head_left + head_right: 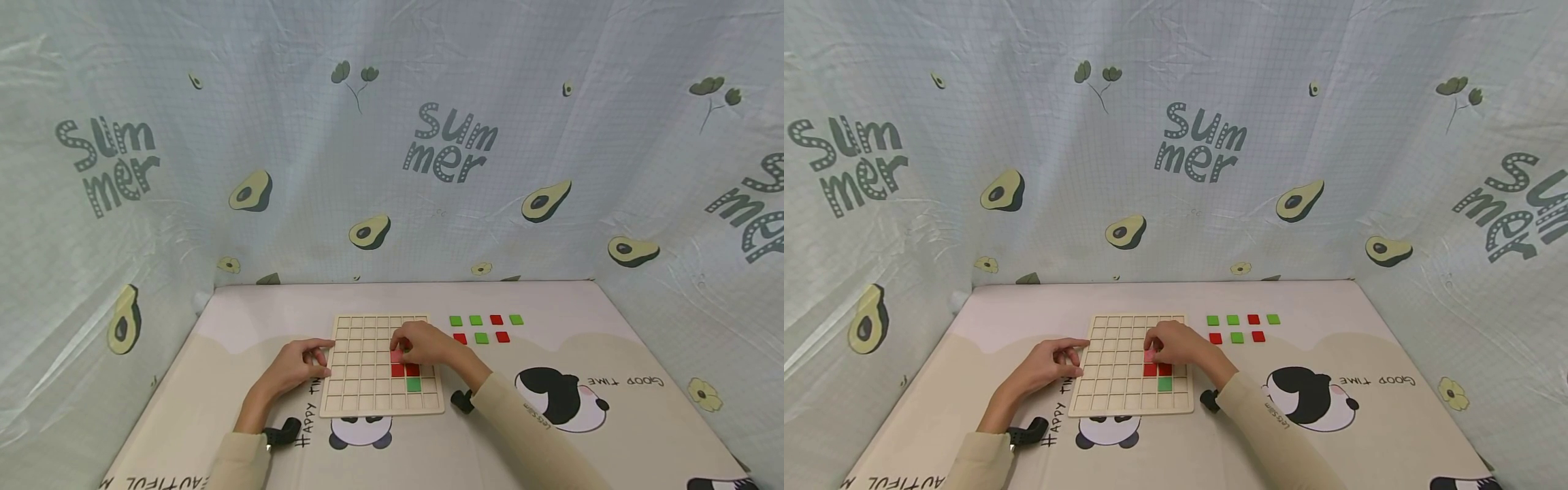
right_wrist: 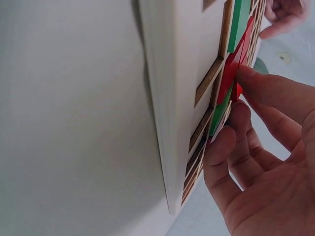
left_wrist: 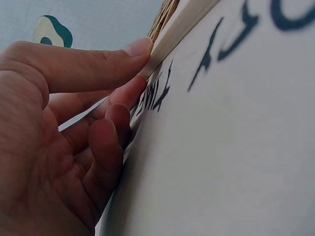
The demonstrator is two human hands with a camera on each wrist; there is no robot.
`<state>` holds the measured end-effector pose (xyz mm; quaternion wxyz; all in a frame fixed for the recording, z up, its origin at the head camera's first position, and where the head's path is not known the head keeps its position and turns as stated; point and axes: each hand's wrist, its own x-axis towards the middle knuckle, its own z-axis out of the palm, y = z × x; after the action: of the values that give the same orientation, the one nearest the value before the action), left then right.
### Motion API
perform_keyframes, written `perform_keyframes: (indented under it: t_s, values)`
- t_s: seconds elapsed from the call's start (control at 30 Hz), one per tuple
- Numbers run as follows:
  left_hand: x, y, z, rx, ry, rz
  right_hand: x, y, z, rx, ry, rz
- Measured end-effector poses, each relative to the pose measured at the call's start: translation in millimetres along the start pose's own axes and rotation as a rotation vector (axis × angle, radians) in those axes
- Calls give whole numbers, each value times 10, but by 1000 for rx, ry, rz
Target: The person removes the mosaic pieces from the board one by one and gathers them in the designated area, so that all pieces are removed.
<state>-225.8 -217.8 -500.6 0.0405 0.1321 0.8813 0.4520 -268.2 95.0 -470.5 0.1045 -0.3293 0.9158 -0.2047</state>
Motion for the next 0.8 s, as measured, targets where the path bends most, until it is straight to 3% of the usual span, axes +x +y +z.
perform_keyframes:
  t_s: [0.8]
  values:
    - [-6, 5, 4, 5, 3, -5, -13, 0, -7, 17, 9, -7]
